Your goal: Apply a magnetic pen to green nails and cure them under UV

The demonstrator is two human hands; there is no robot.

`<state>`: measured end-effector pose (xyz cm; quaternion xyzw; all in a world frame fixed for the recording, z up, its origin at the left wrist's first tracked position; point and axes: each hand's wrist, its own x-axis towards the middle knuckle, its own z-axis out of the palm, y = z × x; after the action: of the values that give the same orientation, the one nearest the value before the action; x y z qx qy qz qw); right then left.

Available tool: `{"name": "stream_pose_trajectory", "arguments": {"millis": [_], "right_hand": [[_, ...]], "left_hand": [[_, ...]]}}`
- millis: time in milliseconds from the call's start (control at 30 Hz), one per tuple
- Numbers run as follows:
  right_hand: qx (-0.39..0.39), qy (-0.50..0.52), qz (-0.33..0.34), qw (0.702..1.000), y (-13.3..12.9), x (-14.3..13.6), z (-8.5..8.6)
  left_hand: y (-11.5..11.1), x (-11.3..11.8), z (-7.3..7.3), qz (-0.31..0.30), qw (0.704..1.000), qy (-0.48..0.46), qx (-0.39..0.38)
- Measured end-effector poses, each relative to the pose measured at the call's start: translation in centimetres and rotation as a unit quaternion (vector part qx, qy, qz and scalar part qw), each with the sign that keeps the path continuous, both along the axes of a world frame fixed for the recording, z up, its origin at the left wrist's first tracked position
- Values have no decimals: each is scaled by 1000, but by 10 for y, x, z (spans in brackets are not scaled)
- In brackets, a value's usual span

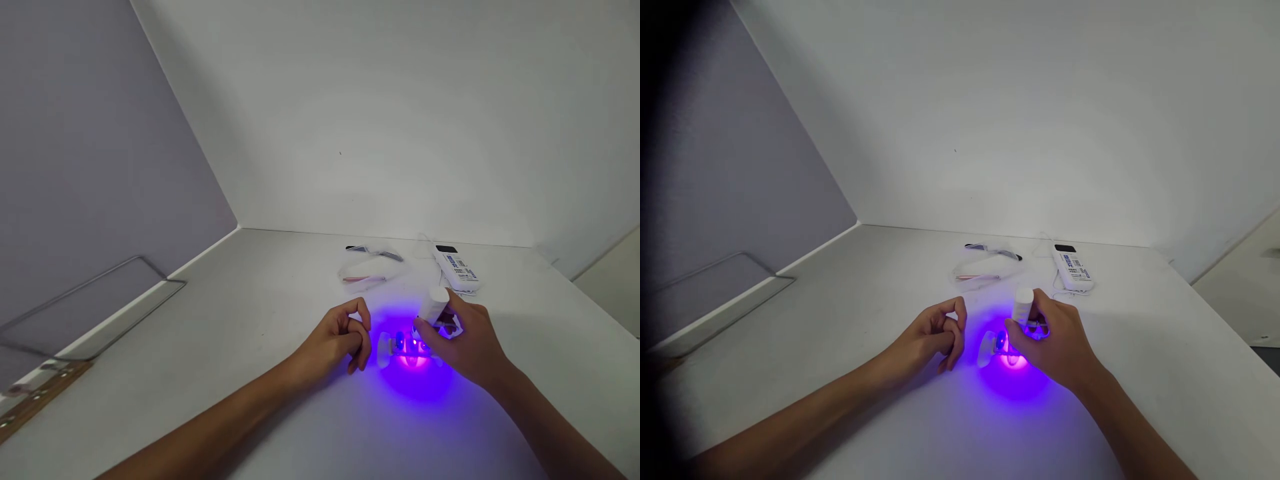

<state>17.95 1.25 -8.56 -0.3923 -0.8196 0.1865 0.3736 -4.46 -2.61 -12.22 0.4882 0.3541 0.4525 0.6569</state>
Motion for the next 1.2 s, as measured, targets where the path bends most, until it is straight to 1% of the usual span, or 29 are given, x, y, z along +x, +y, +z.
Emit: {"name": "stream_pose_trajectory", "arguments": {"millis": [133,333,467,567,767,967,1200], "right_hand": [[2,-5,0,1000,1,0,0],[-10,2,0,1000,0,1,-2],[-22,1,-4,1000,0,1,-2],[-15,1,1,1000,0,1,-1],[-18,-4,0,1000,0,0,0],[-9,3,3,1000,0,1,-1],[1,-1,7,1000,1,1,-1]], "left_hand": [[-1,2,3,3,1000,-3,-5],[-1,3,4,33,999,-1,-14],[-1,2,2,22,1000,0,-19],[-1,1,1,20,1000,0,-19],[-1,2,2,12,1000,1,-23],[-2,2,3,24,999,-4,-29],[-4,2,4,19,1000,-3,-25]]}}
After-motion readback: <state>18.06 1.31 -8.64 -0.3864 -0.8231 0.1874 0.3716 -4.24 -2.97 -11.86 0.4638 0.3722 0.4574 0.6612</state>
